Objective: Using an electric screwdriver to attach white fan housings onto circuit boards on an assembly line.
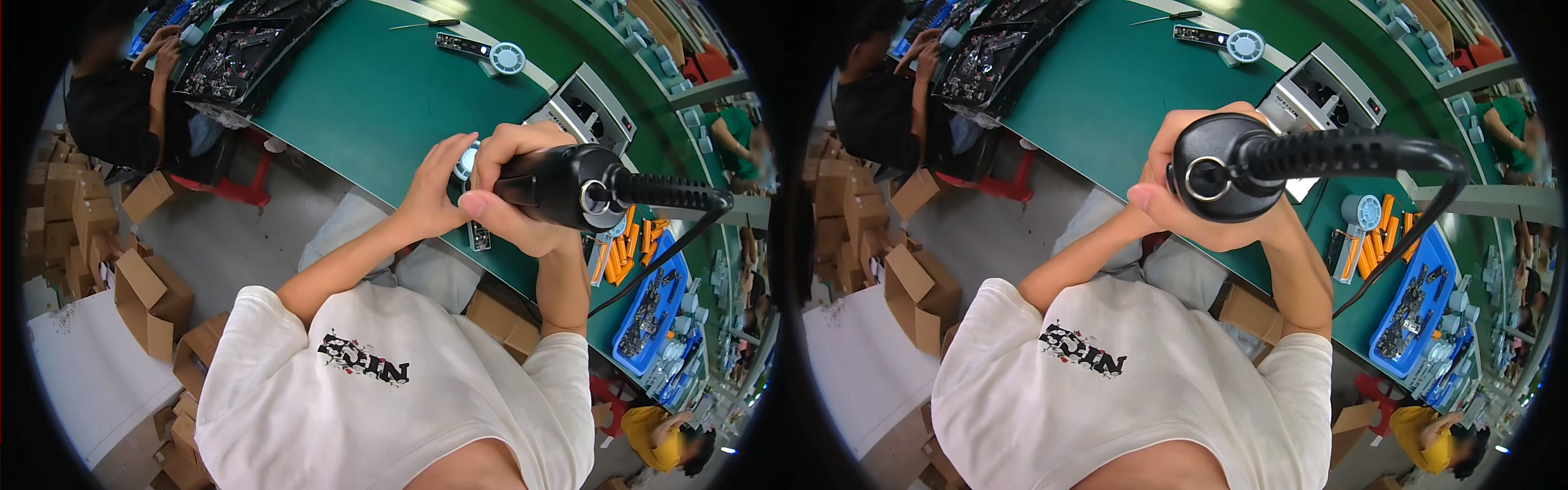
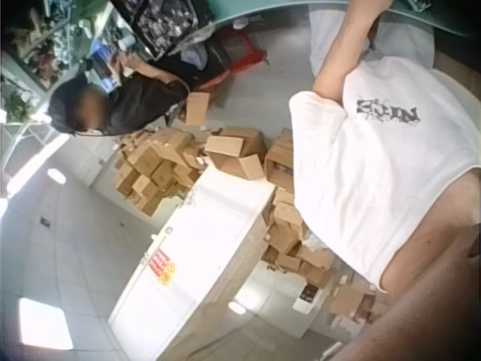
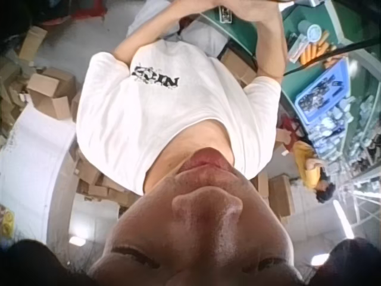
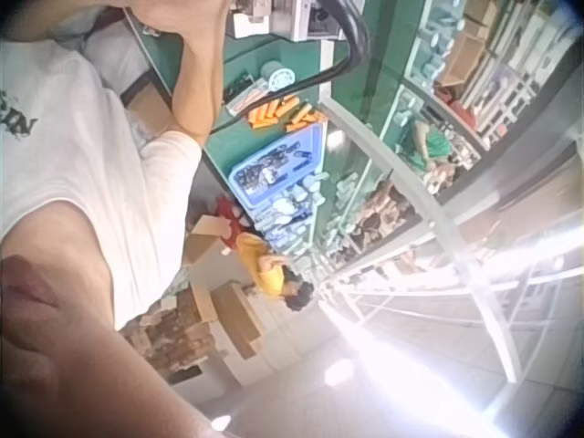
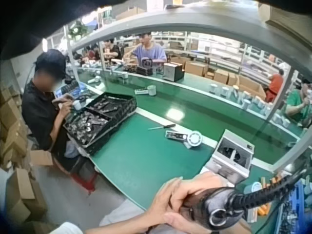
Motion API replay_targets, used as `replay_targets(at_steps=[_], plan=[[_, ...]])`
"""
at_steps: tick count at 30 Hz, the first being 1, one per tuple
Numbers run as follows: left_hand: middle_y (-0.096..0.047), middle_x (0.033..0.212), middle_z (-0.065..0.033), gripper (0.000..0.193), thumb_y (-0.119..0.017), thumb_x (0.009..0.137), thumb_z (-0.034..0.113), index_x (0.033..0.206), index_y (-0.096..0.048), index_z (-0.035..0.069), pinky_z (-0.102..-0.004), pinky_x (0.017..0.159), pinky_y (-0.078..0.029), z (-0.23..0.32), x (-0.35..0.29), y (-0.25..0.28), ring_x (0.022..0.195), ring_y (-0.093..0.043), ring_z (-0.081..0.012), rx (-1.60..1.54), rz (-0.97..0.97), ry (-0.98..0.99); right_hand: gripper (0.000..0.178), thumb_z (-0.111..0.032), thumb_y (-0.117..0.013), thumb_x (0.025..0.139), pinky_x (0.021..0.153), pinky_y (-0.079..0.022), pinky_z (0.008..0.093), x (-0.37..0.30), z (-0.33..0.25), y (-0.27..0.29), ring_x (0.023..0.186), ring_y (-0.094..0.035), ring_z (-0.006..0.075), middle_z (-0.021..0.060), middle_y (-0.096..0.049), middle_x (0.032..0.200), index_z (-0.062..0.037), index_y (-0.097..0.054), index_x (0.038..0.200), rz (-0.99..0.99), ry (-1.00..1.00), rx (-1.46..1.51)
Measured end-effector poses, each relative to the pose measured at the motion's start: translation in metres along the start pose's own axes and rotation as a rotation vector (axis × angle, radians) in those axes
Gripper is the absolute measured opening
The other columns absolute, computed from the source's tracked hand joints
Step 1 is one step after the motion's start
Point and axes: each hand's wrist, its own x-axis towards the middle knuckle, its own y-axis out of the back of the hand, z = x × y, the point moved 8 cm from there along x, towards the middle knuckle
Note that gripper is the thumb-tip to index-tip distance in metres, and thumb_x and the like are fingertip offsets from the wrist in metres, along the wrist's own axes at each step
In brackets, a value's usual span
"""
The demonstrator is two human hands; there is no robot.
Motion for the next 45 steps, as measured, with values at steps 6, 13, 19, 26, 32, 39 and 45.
replay_targets(at_steps=[6, 13, 19, 26, 32, 39, 45], plan=[[-0.051, 0.136, -0.0216, 0.088, -0.083, 0.065, 0.018, 0.142, -0.043, 0.004, -0.0467, 0.105, -0.041, -0.008, -0.007, -0.009, 0.125, -0.049, -0.0410, 0.010, -0.010, 0.032, 0.025, -0.016, -0.082, 0.072, 0.050, -0.037, 0.0204, -0.003, 0.000, 0.001, 0.054, -0.053, 0.0077, 0.0005, -0.058, 0.062, -0.0046, -0.059, 0.070, 0.043, -0.105, 0.000], [-0.048, 0.138, -0.0208, 0.088, -0.083, 0.065, 0.019, 0.142, -0.043, 0.004, -0.0450, 0.107, -0.038, -0.004, -0.002, -0.008, 0.128, -0.046, -0.0390, 0.034, -0.071, 0.099, 0.022, -0.014, -0.065, 0.083, 0.055, -0.042, 0.0302, -0.018, -0.035, 0.067, 0.054, -0.051, 0.0160, 0.0074, -0.052, 0.064, 0.0005, -0.050, 0.088, 0.185, -0.010, 0.204], [-0.053, 0.128, -0.0179, 0.087, -0.087, 0.065, 0.035, 0.135, -0.049, 0.001, -0.0436, 0.104, -0.039, 0.010, 0.012, -0.010, 0.117, -0.045, -0.0357, 0.298, -0.036, 0.119, 0.019, -0.014, -0.061, 0.085, 0.060, -0.042, 0.0304, -0.039, -0.050, 0.117, 0.056, -0.051, 0.0153, 0.0058, -0.050, 0.064, -0.0002, -0.049, 0.089, 0.396, 0.049, 0.214], [-0.057, 0.115, -0.0193, 0.069, -0.074, 0.074, 0.023, 0.133, -0.048, 0.000, -0.0470, 0.089, -0.049, 0.024, 0.035, -0.011, 0.104, -0.052, -0.0382, 0.562, -0.336, 0.212, 0.019, -0.010, -0.074, 0.078, 0.053, -0.045, 0.0222, -0.040, -0.034, 0.132, 0.054, -0.058, 0.0111, 0.0058, -0.059, 0.065, -0.0002, -0.057, 0.079, 0.533, -0.112, 0.229], [-0.062, 0.109, -0.0197, 0.069, -0.080, 0.056, 0.007, 0.121, -0.057, 0.001, -0.0420, 0.088, -0.052, 0.053, 0.112, 0.031, 0.100, -0.062, -0.0376, 0.508, -0.175, -0.064, 0.022, -0.013, -0.075, 0.074, 0.050, -0.044, 0.0213, -0.048, -0.042, 0.151, 0.051, -0.057, 0.0107, 0.0048, -0.059, 0.061, -0.0002, -0.058, 0.074, 0.583, -0.121, 0.294], [-0.059, 0.120, -0.0155, 0.062, -0.066, 0.061, -0.009, 0.121, -0.059, 0.005, -0.0436, 0.094, -0.049, 0.025, 0.307, -0.033, 0.113, -0.056, -0.0367, 0.732, -0.346, -0.495, 0.025, -0.018, -0.082, 0.067, 0.049, -0.035, 0.0200, -0.056, -0.047, 0.170, 0.049, -0.050, 0.0064, 0.0006, -0.058, 0.056, -0.0038, -0.062, 0.068, 0.649, -0.172, 0.208], [-0.058, 0.122, -0.0109, 0.060, -0.065, 0.069, -0.007, 0.125, -0.058, 0.016, -0.0414, 0.094, -0.051, -0.107, 0.413, -0.196, 0.113, -0.057, -0.0344, 1.011, -0.679, -0.675, 0.020, -0.006, -0.081, 0.070, 0.051, -0.041, 0.0196, -0.050, -0.041, 0.175, 0.052, -0.056, 0.0067, 0.0021, -0.061, 0.057, -0.0013, -0.062, 0.069, 0.615, -0.159, 0.254]])
